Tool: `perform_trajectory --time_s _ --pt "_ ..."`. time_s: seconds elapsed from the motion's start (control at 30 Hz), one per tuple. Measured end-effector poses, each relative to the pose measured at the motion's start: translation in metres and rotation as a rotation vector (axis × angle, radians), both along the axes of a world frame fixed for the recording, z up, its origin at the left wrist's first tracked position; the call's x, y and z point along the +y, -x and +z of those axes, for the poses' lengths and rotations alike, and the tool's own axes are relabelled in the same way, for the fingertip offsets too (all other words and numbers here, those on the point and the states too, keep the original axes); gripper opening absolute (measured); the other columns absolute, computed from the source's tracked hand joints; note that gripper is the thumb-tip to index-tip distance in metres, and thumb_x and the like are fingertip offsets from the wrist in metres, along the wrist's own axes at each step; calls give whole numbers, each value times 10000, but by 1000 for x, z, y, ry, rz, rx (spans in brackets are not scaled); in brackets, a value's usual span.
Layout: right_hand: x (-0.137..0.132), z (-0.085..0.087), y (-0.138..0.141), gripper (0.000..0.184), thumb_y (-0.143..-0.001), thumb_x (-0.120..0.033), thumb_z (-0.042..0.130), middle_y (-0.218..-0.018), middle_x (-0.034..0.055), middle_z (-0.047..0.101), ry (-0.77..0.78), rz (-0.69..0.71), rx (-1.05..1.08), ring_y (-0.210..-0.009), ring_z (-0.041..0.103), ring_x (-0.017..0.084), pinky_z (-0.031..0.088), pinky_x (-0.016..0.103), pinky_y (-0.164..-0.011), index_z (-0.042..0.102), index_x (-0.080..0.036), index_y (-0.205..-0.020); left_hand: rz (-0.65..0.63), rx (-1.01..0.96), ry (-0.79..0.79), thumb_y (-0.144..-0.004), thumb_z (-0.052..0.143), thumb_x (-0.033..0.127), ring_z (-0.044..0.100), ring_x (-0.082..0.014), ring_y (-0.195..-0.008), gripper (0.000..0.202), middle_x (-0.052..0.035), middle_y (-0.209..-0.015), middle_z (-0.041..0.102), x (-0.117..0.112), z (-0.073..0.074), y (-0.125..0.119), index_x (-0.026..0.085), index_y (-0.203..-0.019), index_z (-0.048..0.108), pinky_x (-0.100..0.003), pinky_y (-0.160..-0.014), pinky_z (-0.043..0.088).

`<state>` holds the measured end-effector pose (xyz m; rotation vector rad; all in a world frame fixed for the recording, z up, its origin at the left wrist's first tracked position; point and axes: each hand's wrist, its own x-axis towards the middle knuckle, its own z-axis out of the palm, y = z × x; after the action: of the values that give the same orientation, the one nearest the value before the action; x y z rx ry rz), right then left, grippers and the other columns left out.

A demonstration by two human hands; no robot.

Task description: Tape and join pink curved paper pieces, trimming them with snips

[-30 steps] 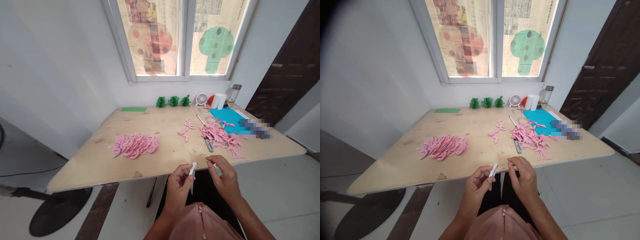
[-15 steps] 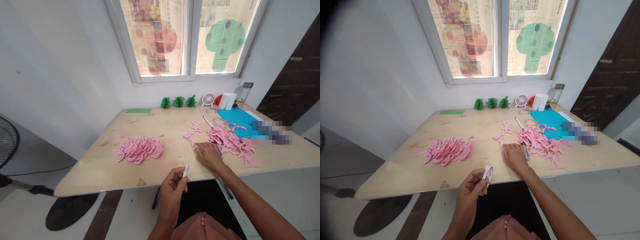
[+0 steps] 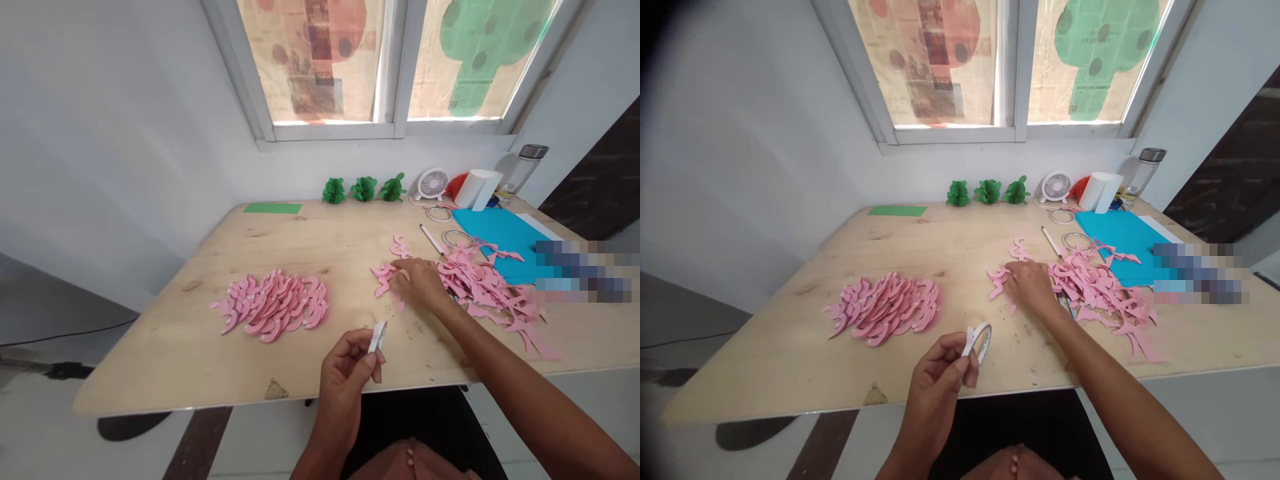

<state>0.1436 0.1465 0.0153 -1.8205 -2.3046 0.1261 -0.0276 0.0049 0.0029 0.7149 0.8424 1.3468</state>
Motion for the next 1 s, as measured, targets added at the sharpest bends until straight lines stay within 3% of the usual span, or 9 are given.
perform_trajectory --time_s 0.23,0.43,0.6,0.8,1.0 --pt "36 -2 15 282 -860 -207 486 -1042 131 710 116 49 -15 -994 620 267 379 355 -838 687 -180 -1057 -109 -301 49 -721 716 209 478 -81 -507 207 1 -659 608 24 -23 3 190 -919 655 -239 -555 360" --pt "40 2 25 382 -915 -209 390 -1201 -6 671 145 135 53 -1056 613 139 414 218 -841 592 -263 -1235 -125 -394 64 -718 723 204 481 -78 -505 209 -1 -661 604 24 -32 6 207 -918 663 -237 -554 364" --pt "28 5 4 374 -903 -220 388 -1203 107 660 109 39 -36 -1068 608 249 411 325 -845 609 -169 -1200 -132 -416 96 -715 725 199 491 -86 -517 221 -6 -671 605 26 -31 7 210 -928 670 -235 -549 370" --pt "3 -2 3 323 -835 -163 498 -1073 127 690 79 96 -151 -1034 596 262 367 317 -806 614 -171 -1137 -154 -421 82 -718 724 190 495 -89 -525 224 -9 -677 613 27 -33 7 207 -936 675 -242 -559 380" --pt "10 -4 12 396 -848 -108 479 -1065 136 684 36 162 -189 -1025 588 253 328 332 -843 545 -155 -1236 -150 -417 70 -730 708 175 496 -89 -530 222 -7 -682 613 26 -34 7 204 -947 669 -244 -564 382"
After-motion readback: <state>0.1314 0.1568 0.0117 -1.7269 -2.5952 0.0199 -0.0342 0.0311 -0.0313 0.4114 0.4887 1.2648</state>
